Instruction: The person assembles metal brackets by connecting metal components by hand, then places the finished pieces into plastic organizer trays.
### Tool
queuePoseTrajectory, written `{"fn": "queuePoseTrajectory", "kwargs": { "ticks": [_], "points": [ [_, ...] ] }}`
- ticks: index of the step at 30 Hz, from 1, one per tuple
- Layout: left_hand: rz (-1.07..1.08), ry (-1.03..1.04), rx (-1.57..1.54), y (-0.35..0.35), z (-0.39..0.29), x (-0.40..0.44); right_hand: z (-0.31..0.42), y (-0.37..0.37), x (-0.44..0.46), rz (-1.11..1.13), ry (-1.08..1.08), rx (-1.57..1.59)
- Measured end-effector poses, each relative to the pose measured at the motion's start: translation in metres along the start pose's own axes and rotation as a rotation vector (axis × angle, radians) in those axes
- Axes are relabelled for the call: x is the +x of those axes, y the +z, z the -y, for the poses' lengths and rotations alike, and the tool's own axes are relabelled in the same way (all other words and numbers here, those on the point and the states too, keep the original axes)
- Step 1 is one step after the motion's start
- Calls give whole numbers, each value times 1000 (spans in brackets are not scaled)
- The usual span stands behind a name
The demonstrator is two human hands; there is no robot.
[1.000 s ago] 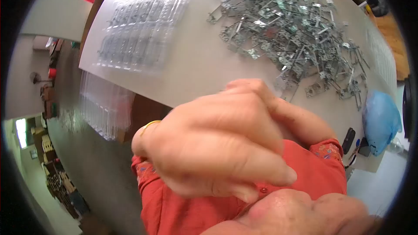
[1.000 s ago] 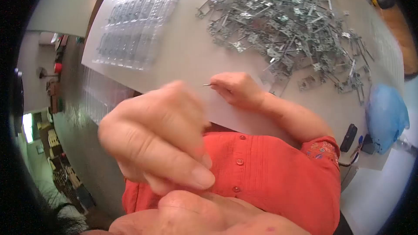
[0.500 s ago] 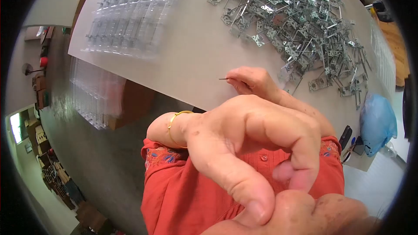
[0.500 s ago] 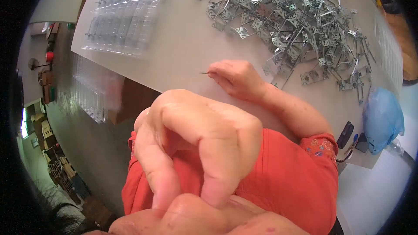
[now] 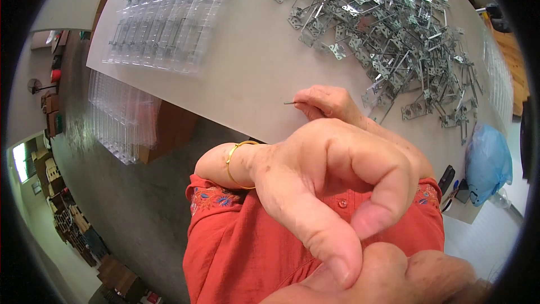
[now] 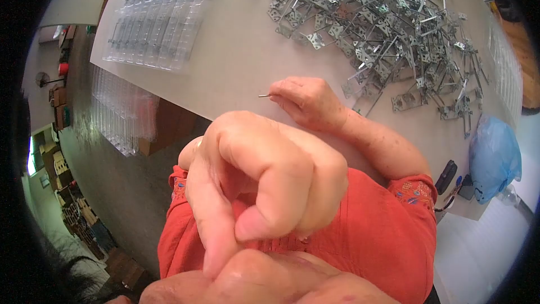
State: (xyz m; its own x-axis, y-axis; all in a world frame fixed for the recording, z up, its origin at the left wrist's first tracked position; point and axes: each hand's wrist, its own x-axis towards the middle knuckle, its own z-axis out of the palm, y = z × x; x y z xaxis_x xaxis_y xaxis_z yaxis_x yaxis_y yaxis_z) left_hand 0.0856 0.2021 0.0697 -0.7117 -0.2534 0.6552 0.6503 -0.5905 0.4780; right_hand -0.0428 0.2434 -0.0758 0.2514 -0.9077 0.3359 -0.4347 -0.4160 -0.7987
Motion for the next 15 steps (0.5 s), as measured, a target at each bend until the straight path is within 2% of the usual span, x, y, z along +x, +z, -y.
{"fn": "queuePoseTrajectory", "kwargs": {
  "ticks": [15],
  "points": [
    [-3, 27, 42, -3, -6, -1, -4, 3, 0, -13, -24, -8]
  ]
}}
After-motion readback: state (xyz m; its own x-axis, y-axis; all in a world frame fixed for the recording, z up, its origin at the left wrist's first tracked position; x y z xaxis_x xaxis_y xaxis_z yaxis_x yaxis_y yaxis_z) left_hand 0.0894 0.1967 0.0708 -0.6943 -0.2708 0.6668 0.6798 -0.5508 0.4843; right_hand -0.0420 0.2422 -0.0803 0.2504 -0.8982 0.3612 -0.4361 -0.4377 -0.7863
